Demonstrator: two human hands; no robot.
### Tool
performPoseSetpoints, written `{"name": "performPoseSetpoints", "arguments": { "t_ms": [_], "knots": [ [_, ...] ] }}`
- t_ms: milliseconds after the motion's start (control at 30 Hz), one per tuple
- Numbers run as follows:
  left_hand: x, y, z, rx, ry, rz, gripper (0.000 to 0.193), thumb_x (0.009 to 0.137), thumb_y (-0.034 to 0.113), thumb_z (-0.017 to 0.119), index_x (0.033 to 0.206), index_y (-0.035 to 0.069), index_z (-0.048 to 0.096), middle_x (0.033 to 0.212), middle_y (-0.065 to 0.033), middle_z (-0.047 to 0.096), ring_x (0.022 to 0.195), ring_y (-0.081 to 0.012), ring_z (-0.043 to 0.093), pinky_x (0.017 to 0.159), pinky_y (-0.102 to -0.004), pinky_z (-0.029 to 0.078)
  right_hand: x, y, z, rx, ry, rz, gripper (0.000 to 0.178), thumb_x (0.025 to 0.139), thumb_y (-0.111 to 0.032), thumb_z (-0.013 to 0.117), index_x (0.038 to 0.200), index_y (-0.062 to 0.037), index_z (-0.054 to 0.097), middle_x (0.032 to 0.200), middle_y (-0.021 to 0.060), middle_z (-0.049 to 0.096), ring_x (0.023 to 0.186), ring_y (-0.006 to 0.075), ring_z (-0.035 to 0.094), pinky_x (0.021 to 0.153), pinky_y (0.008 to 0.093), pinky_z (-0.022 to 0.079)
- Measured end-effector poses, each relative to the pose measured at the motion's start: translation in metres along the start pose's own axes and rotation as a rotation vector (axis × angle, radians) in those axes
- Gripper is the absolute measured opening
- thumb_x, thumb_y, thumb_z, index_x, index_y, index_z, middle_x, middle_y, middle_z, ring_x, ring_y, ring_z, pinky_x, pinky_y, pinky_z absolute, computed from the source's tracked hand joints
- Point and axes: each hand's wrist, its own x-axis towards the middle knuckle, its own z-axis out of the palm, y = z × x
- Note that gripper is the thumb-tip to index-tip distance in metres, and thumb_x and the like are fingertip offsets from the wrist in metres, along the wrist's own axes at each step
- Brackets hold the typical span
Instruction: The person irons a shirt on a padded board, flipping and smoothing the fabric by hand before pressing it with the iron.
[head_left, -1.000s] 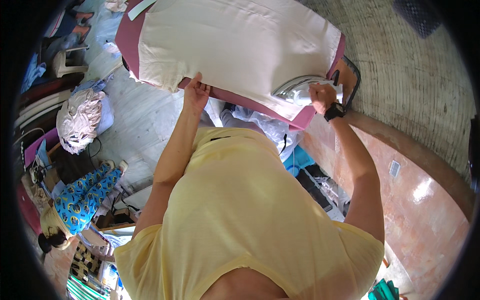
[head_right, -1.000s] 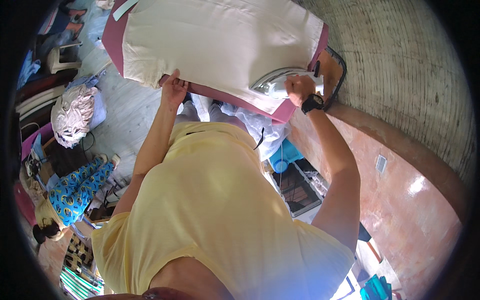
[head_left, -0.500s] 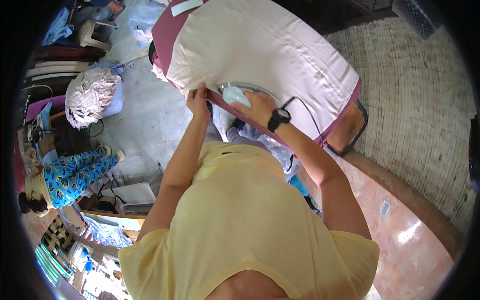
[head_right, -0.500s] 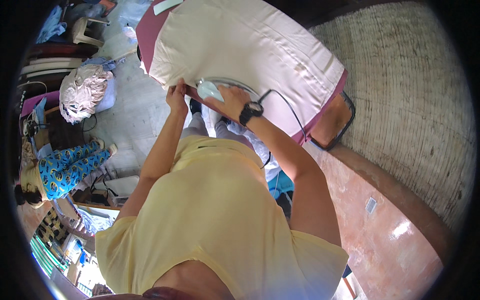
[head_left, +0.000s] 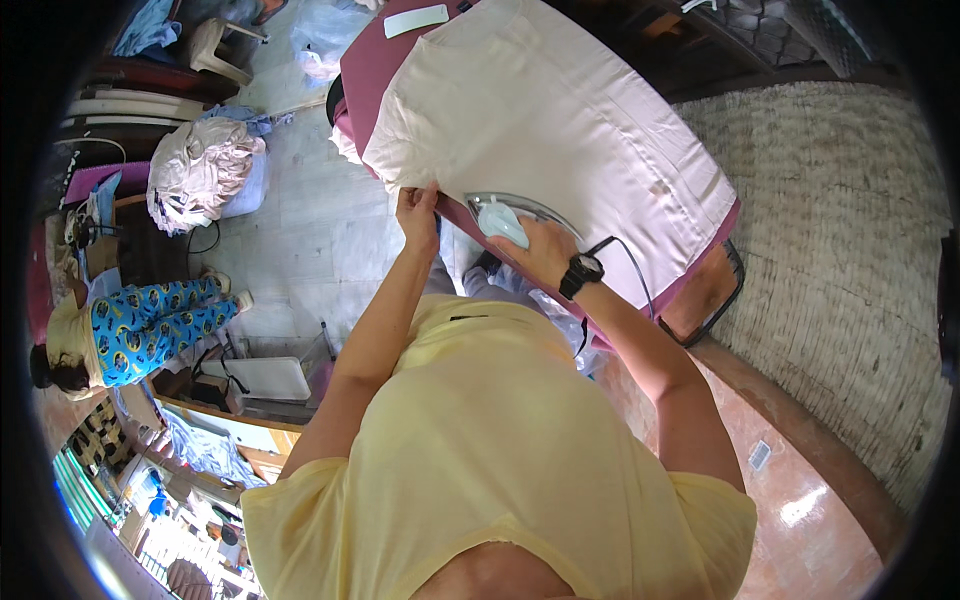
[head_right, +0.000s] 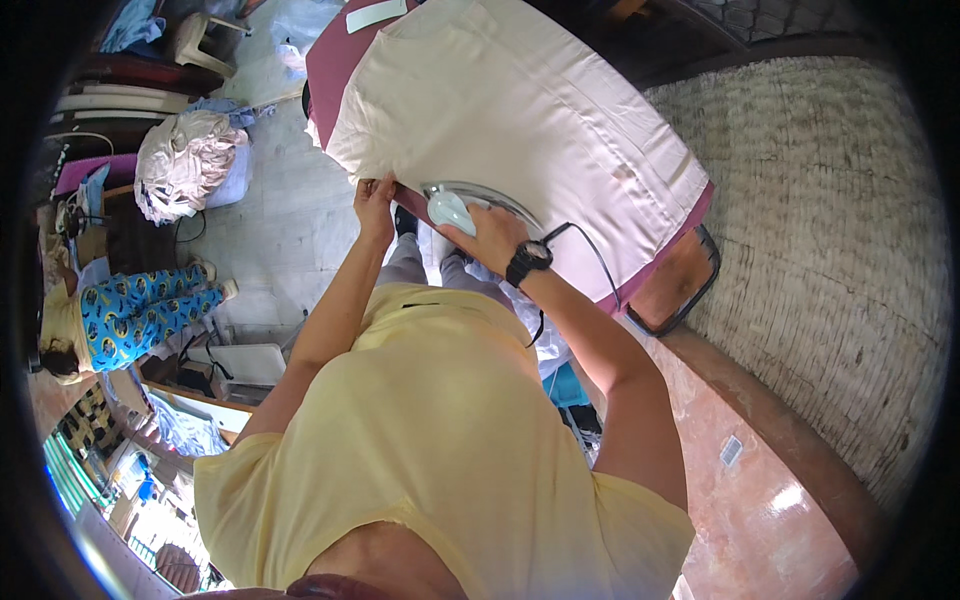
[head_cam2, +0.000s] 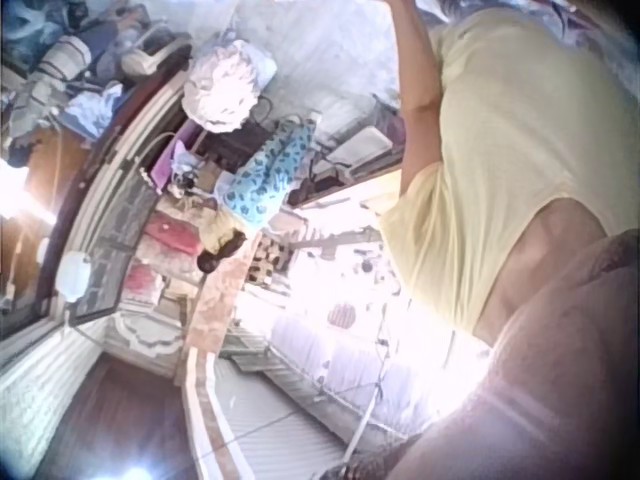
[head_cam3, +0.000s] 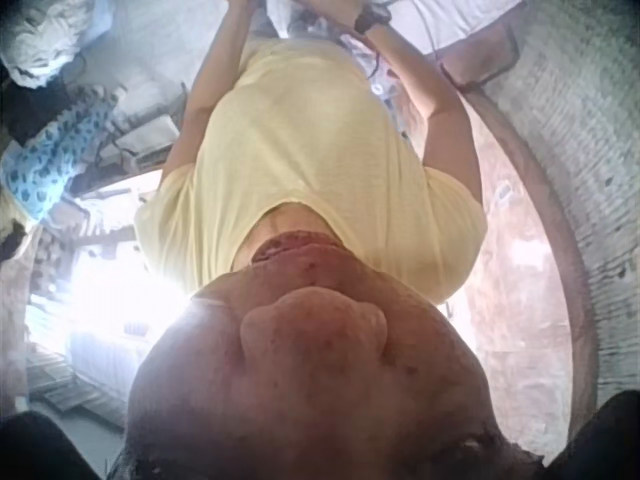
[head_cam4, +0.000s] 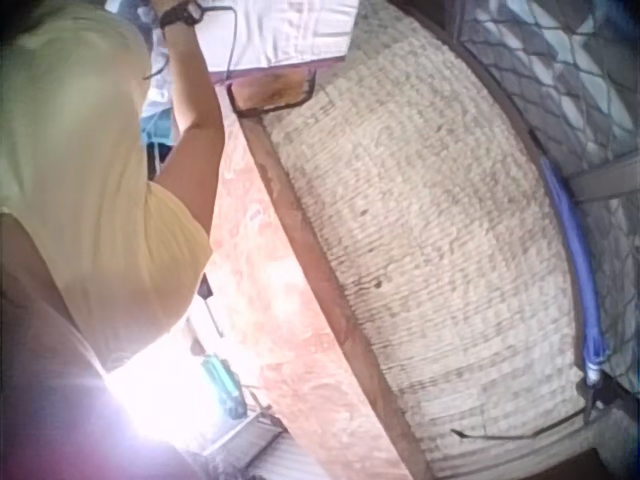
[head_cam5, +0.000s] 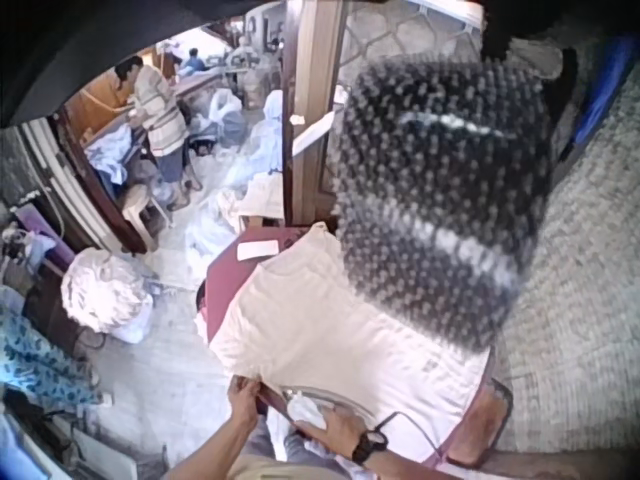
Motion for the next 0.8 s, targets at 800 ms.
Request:
{"name": "performPoseSetpoints", "arguments": {
  "t_ms": [800],
  "knots": [
    [-0.002,0.016,-0.011,0.475,-0.031,-0.03,0.031,0.09,0.029,0.069,0.1,0.008,0.048,0.084,-0.0021,0.051,0.072,-0.0103,0.047,0.062,-0.0251,0.041,0.057,-0.024,-0.019,0.096,0.277,0.179,0.067,0.086,-0.069,0.051,0.09,-0.0044,0.069,0.078,0.0217,0.068,0.078,0.0387,0.067,0.071,0.0473,0.053]
  ]
}}
